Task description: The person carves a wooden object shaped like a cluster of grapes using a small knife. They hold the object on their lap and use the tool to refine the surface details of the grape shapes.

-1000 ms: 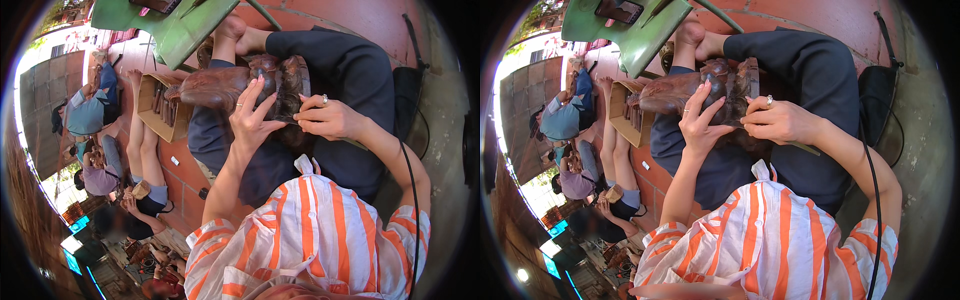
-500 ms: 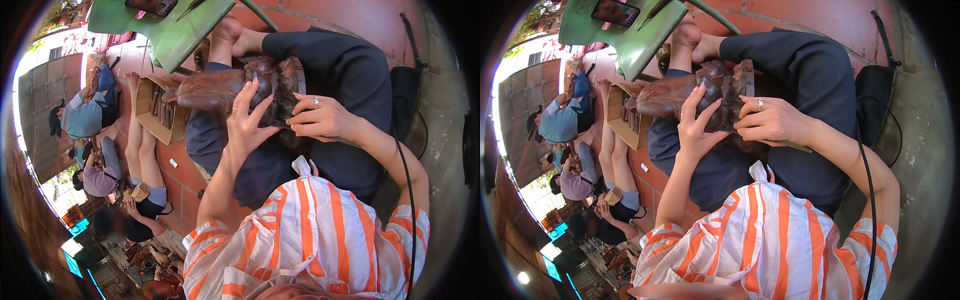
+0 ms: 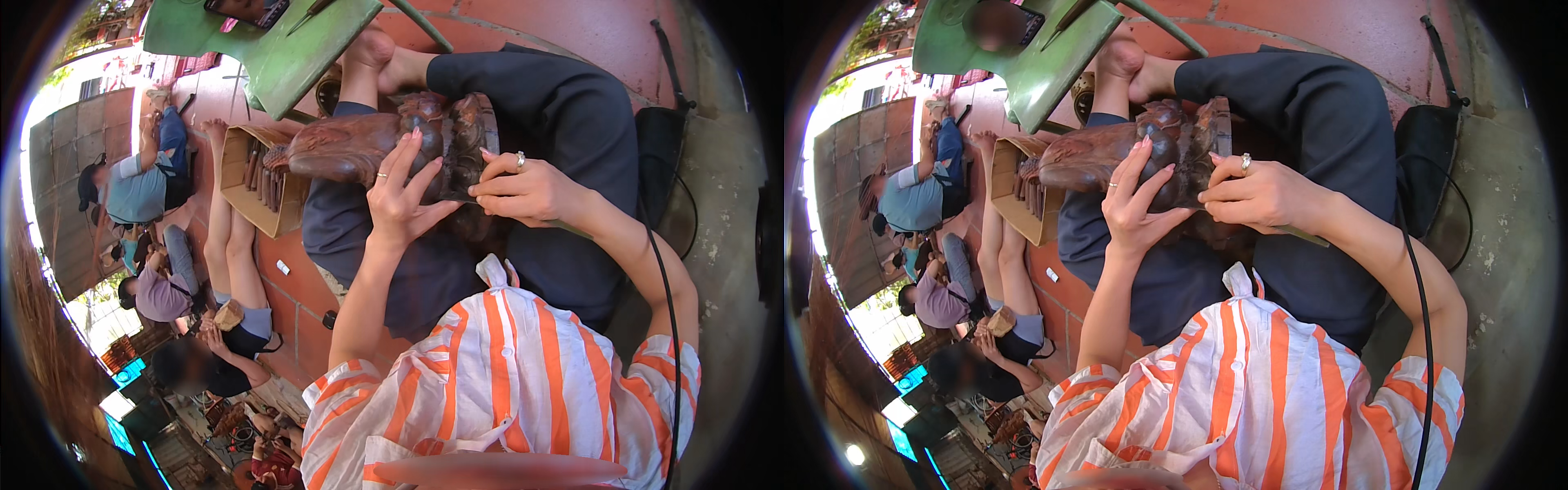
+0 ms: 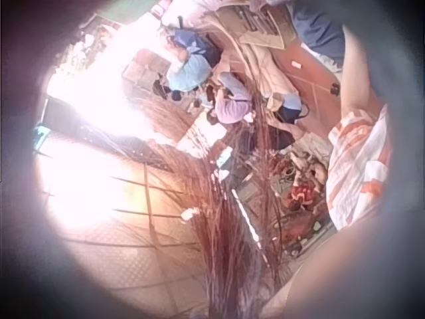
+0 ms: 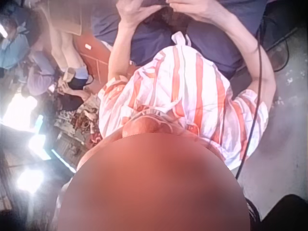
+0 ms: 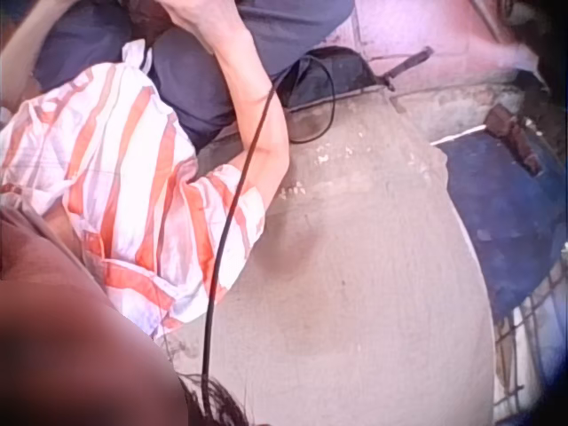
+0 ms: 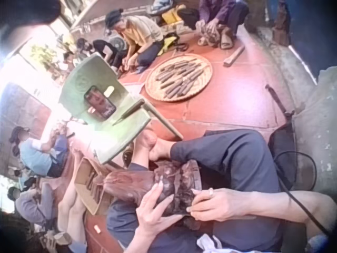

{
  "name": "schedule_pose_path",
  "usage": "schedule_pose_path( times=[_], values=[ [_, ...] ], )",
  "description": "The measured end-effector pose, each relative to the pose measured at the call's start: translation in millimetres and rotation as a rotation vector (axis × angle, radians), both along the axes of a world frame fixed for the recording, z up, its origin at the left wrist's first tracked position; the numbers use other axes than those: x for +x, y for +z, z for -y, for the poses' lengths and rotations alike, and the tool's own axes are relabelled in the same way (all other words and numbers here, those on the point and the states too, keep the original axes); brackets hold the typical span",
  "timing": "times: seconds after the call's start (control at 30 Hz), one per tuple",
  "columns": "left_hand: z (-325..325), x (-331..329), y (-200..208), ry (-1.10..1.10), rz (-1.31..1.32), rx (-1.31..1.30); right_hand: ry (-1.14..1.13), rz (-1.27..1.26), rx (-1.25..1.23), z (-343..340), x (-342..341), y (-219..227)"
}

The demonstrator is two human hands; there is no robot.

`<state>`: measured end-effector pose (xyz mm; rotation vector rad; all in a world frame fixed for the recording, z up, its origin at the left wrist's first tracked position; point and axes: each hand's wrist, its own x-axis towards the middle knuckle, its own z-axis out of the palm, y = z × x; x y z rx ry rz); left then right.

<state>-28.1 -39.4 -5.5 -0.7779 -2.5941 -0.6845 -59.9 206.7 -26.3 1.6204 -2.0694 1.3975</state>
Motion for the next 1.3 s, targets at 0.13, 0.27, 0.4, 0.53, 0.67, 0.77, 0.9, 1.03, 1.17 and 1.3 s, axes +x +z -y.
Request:
schedule_pose_path(
  times=[0.13, 0.27, 0.4, 0.53, 0.67, 0.77, 0.9, 1.03, 1.17, 1.3],
  values=[
    [-3, 1, -3, 0.033, -0.036, -0.001, -0.022, 0.081, -0.056, 0, 2, 4],
    [-3, 2, -10, 0.084, -0.002, 0.088, -0.069, 0.1, -0.087, -5, 0, 9],
    [-1, 3, 1, 0.032, 0.053, 0.052, -0.063, 0.13, -0.034, -5, 2, 9],
    [4, 3, 7, -0.013, 0.114, 0.008, -0.066, 0.034, 0.02, 5, 5, 9],
    [5, 1, 5, -0.027, 0.053, 0.007, -0.078, 0.014, 0.02, 5, 4, 5],
    [0, 1, -2, 0.01, -0.018, 0.043, -0.095, 0.082, -0.037, 0, 5, 1],
    [6, -3, -10, 0.004, 0.031, 0.128, -0.152, 0.083, -0.076, -7, -1, 9],
    [3, 5, 1, -0.003, 0.193, 0.128, -0.094, 0.095, -0.047, -1, 9, 6],
    [7, 9, -6, 0.008, 0.204, 0.141, -0.073, 0.071, -0.041, 5, 10, 4],
    [7, 6, -5, 0.006, 0.173, 0.126, -0.083, 0.038, -0.056, 8, 11, 3]
  ],
)
